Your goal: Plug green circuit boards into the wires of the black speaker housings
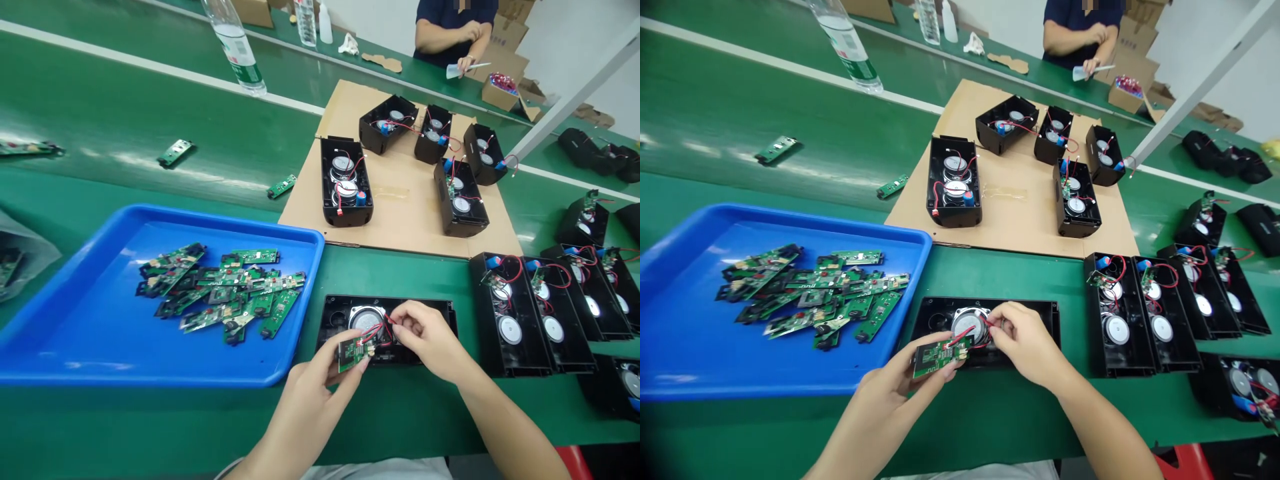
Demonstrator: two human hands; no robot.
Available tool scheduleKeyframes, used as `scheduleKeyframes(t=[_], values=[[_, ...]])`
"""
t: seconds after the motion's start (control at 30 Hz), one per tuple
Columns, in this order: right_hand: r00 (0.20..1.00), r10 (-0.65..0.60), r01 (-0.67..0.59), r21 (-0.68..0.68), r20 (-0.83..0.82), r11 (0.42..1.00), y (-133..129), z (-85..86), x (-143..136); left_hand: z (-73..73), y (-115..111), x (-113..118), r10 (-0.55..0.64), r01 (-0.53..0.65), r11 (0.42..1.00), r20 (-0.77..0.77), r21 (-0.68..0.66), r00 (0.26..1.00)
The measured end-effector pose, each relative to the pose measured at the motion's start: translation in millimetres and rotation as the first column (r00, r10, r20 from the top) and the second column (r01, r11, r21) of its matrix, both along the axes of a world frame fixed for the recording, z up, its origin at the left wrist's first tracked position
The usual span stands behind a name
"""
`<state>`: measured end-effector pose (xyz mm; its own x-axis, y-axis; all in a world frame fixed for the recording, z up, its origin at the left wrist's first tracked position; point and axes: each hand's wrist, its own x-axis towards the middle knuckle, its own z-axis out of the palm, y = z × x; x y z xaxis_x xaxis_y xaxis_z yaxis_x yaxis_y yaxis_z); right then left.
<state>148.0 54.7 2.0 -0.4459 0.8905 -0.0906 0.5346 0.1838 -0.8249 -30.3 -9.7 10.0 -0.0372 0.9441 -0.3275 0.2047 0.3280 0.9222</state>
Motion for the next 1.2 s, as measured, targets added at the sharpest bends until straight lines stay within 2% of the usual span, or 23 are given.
scheduleKeyframes(t=[0.1,0.17,0.27,0.37,0.47,0.57,0.67,0.9,0.93,1.0,1.1,1.2], values=[[0.988,0.087,-0.082,0.042,-0.128,0.996,-12,6.1,11,-4.9,0,7,0.033,-0.029,0.996,-0.042,0.080,0.999],[0.986,0.133,-0.122,0.108,-0.102,0.987,-19,5.9,12,-7.1,1,9,0.007,0.001,0.994,-0.068,0.110,0.998],[0.991,0.131,-0.133,0.247,0.025,0.960,-27,-0.1,7,-7.8,5,9,-0.046,0.054,0.995,-0.096,0.082,0.994],[0.982,0.088,-0.158,0.459,0.170,0.874,-29,-7.0,2,-9.1,7,9,-0.058,0.065,0.996,-0.098,0.068,0.994],[0.961,0.053,-0.209,0.592,0.270,0.778,-29,-9.9,1,-12.0,6,9,-0.057,0.068,0.993,-0.111,0.094,0.992],[0.956,0.034,-0.225,0.651,0.292,0.725,-28,-9.5,1,-11.8,6,9,-0.047,0.057,0.994,-0.113,0.091,0.993],[0.951,0.044,-0.248,0.670,0.306,0.700,-26,-7.3,3,-7.1,8,10,-0.055,0.060,0.997,-0.106,0.047,0.993],[0.911,0.155,-0.395,0.704,0.381,0.591,-19,-3.1,1,-3.0,13,12,-0.066,0.070,0.997,-0.109,0.036,0.992],[0.910,0.156,-0.399,0.706,0.385,0.585,-19,-3.9,0,-3.2,14,12,-0.080,0.086,0.995,-0.122,0.046,0.989],[0.920,0.112,-0.362,0.705,0.376,0.610,-20,-6.3,-2,-3.4,14,11,-0.110,0.125,0.989,-0.165,0.083,0.980],[0.946,0.019,-0.241,0.662,0.324,0.710,-23,-9.3,-2,-3.6,13,10,-0.159,0.196,0.967,-0.219,0.163,0.963],[0.961,0.034,-0.192,0.568,0.276,0.800,-23,-10.9,1,-5.2,12,10,-0.182,0.234,0.946,-0.228,0.226,0.957]])
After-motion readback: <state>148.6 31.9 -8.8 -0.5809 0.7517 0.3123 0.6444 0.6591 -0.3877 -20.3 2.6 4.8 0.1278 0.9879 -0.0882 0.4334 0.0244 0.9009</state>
